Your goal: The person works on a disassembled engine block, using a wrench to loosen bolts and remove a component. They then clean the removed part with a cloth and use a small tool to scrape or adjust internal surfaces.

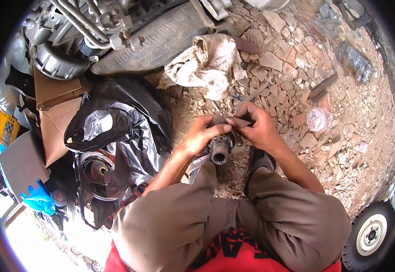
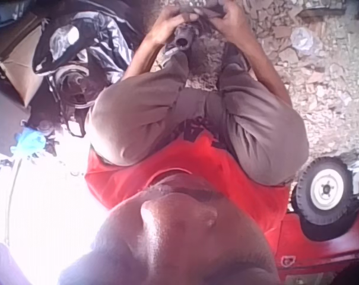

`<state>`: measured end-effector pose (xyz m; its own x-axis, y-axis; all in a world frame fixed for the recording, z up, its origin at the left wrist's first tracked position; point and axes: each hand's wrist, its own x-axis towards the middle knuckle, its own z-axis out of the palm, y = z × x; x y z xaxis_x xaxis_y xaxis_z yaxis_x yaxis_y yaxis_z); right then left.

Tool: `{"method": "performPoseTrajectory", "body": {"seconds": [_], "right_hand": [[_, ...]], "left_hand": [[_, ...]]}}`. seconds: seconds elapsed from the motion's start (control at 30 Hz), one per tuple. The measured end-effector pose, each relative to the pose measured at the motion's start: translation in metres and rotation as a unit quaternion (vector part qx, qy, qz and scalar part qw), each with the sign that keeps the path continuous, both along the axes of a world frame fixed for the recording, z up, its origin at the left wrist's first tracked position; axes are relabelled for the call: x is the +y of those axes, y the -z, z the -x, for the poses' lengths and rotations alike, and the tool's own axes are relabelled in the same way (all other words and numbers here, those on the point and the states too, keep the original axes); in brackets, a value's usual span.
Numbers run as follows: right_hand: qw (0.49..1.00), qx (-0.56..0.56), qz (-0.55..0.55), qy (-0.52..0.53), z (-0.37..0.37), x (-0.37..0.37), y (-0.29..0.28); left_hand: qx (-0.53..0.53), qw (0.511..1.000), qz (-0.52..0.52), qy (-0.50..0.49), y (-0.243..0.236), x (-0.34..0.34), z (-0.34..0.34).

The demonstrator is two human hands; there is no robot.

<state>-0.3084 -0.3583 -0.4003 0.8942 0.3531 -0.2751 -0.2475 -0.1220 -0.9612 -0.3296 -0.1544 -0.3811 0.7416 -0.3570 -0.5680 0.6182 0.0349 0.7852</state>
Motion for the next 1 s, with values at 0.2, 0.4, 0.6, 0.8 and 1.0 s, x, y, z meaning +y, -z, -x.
{"method": "performPoseTrajectory", "body": {"seconds": [0.2,0.4,0.6,0.8,1.0], "right_hand": [[0.998,-0.062,0.014,-0.014,-0.016,0.008,0.001],[0.997,-0.051,0.041,-0.031,-0.012,0.004,-0.012],[0.999,-0.028,0.006,0.017,-0.018,0.009,-0.003],[0.990,-0.064,0.123,0.013,-0.031,-0.015,0.020],[0.993,-0.018,0.064,0.095,-0.044,-0.039,0.007]], "left_hand": [[0.039,0.999,-0.005,0.025,-0.003,-0.007,-0.001],[0.020,0.999,-0.003,0.036,0.001,-0.003,0.003],[0.006,0.995,0.032,0.093,-0.001,-0.006,-0.002],[-0.025,0.984,0.009,0.175,0.007,-0.008,0.003],[0.046,0.995,0.047,0.080,0.003,-0.001,0.002]]}}
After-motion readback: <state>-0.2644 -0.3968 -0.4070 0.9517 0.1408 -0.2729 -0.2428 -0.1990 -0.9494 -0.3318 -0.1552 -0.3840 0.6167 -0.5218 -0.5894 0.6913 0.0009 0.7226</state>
